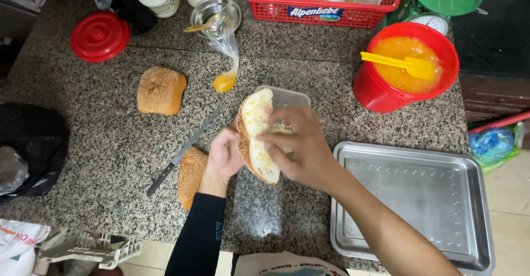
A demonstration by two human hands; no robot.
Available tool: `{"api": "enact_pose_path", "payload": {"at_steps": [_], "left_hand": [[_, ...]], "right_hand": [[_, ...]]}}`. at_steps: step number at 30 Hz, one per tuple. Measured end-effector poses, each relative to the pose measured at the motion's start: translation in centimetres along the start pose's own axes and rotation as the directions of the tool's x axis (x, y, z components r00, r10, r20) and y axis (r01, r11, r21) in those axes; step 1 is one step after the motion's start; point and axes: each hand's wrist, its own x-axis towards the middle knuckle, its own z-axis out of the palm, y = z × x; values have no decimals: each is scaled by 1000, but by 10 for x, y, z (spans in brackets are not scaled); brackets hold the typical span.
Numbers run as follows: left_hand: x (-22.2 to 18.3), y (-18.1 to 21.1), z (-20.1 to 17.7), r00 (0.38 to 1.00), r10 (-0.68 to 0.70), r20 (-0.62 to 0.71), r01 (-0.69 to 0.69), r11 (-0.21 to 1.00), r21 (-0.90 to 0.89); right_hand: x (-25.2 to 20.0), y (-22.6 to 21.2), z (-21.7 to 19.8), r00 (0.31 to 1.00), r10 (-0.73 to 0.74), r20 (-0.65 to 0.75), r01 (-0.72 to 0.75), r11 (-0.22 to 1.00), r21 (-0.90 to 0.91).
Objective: The person slices buns in half, applies a yellow spread from a piping bag and a white spread from a container onto the bread, and arranges the finished sandwiches on a metal tray.
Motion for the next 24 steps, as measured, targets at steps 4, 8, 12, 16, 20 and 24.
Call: {"api": "enact_pose_path", "payload": {"at_steps": [4,8,12,16,20,24], "left_hand": [[0,0,4,1000,-18,-4,18,1000,-9],[1,-4,4,1000,-18,-2,18,1000,-6],[3,-11,-5,999,-26,44,28,998,-48],[1,-10,-10,1000,-14,10,15,998,-58],[0,-6,-7,1000,12,20,-11,999,-49],[-1,-4,-5,999,14,-36,-16,998,-54]], "right_hand": [[0,19,7,935,347,-79,-325,923,208],[7,27,10,943,328,-54,-313,932,183],[10,30,21,923,355,-146,-351,935,56],[7,38,25,826,563,-4,-520,766,379],[0,36,23,879,472,69,-468,826,314],[-14,21,24,942,334,5,-331,931,156]]}}
